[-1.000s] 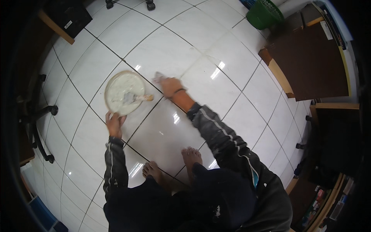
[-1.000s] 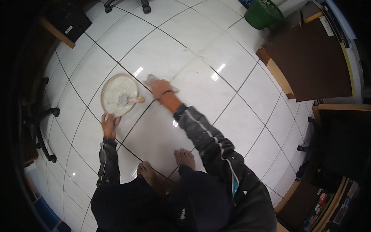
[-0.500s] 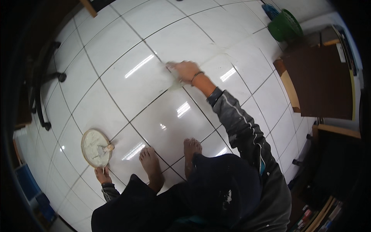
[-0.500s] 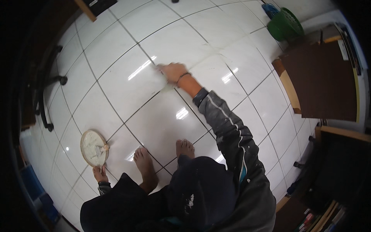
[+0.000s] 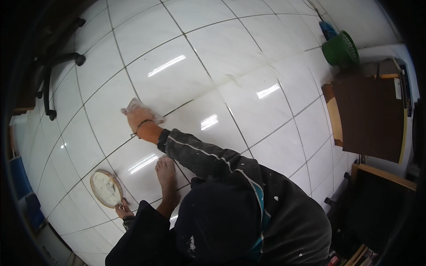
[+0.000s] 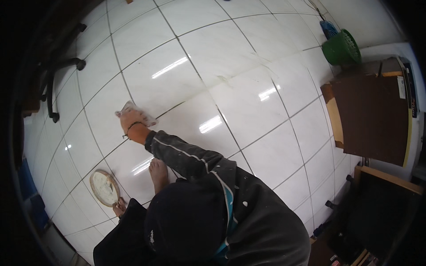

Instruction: The person applies a white substance to the floor tile gaps by hand and with a spreader. They mix the substance in a container and then spread it across the tile grout lines on the floor.

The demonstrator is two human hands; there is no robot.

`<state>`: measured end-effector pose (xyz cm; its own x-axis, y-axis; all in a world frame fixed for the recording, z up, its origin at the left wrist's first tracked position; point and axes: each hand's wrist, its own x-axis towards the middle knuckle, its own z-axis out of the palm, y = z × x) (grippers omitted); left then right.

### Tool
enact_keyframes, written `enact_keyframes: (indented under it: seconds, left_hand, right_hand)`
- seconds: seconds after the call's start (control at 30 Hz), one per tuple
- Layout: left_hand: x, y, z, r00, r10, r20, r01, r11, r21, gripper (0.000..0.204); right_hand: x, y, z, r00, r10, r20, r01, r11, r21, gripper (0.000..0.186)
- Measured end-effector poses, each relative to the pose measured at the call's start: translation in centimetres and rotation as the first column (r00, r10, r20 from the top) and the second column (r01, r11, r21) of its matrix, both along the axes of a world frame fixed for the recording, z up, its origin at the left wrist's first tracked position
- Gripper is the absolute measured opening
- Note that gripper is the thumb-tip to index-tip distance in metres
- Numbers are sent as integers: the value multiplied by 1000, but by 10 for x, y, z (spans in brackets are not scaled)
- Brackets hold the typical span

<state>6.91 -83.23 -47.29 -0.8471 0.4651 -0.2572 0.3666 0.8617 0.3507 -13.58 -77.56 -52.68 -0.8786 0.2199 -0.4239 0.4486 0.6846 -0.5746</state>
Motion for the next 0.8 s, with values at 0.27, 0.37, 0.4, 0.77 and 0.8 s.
enact_keyframes:
  seconds: [0.27, 0.37, 0.4, 0.77, 0.8]
  left_hand:
    - [84, -401, -127, -4, 547, 837, -734, -570, 368, 31]
    - [114, -406, -149, 63, 592, 804, -733, -519, 440, 37]
    - [92, -371, -144, 125, 582, 804, -755, -470, 457, 40]
    - [91, -365, -71, -117, 626, 771, -706, -598, 379, 58]
    - [88, -378, -72, -108, 622, 776, -707, -596, 380, 58]
  right_hand:
    - [31, 33, 6, 589, 389, -709, -416, 897, 147, 42]
    - [74, 111, -11, 651, 728, -217, -363, 549, 753, 55]
    - [94, 146, -27, 664, 708, -239, -343, 573, 745, 55]
    - [87, 278, 54, 987, 151, 52, -153, 801, 579, 73]
    - [76, 292, 57, 985, 37, 168, -131, 791, 597, 68]
